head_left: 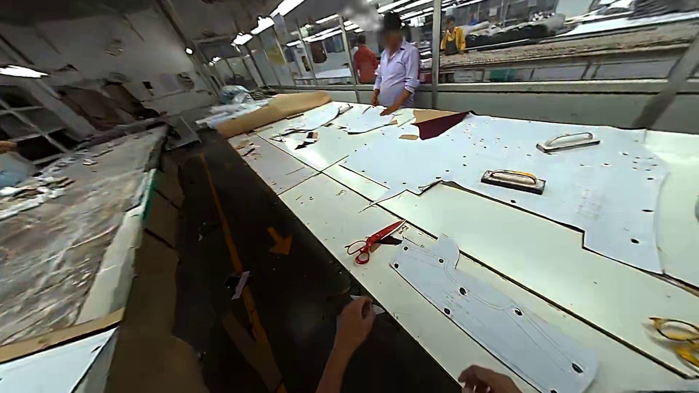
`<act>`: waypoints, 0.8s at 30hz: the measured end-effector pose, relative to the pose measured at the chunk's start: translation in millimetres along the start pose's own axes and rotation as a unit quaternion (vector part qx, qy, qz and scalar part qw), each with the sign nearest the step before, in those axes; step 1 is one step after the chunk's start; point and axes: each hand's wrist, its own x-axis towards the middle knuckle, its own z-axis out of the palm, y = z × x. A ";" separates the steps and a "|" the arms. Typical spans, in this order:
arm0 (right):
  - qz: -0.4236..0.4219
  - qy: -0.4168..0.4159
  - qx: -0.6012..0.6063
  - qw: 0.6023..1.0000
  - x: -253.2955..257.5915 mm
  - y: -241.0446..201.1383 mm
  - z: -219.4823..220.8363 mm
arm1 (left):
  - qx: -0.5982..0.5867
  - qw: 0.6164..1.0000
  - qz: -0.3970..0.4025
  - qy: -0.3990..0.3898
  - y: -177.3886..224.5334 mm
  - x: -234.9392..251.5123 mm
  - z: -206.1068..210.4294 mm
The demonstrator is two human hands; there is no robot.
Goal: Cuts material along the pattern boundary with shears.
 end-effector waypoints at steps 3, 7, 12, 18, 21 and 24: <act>0.014 0.108 -0.009 0.994 46.4 6.2 16.4 | 0.081 0.996 0.040 -0.010 -6.2 104.2 -29.4; 0.071 0.236 0.026 0.969 99.0 12.5 50.1 | 0.135 0.988 0.073 -0.030 -28.2 198.9 -45.5; 0.121 0.309 -0.025 0.943 178.3 -9.4 70.5 | 0.206 0.961 0.053 -0.177 -35.5 246.2 -55.3; 0.116 0.345 -0.112 0.924 286.4 -6.8 47.3 | 0.267 0.933 0.020 -0.239 -25.2 272.2 -60.1; 0.114 0.354 -0.133 0.919 327.2 3.3 30.7 | 0.214 0.934 -0.012 -0.286 -35.9 284.4 -63.2; 0.140 0.338 -0.172 0.915 353.3 12.9 17.5 | 0.112 0.943 -0.034 -0.312 -53.7 273.3 -63.8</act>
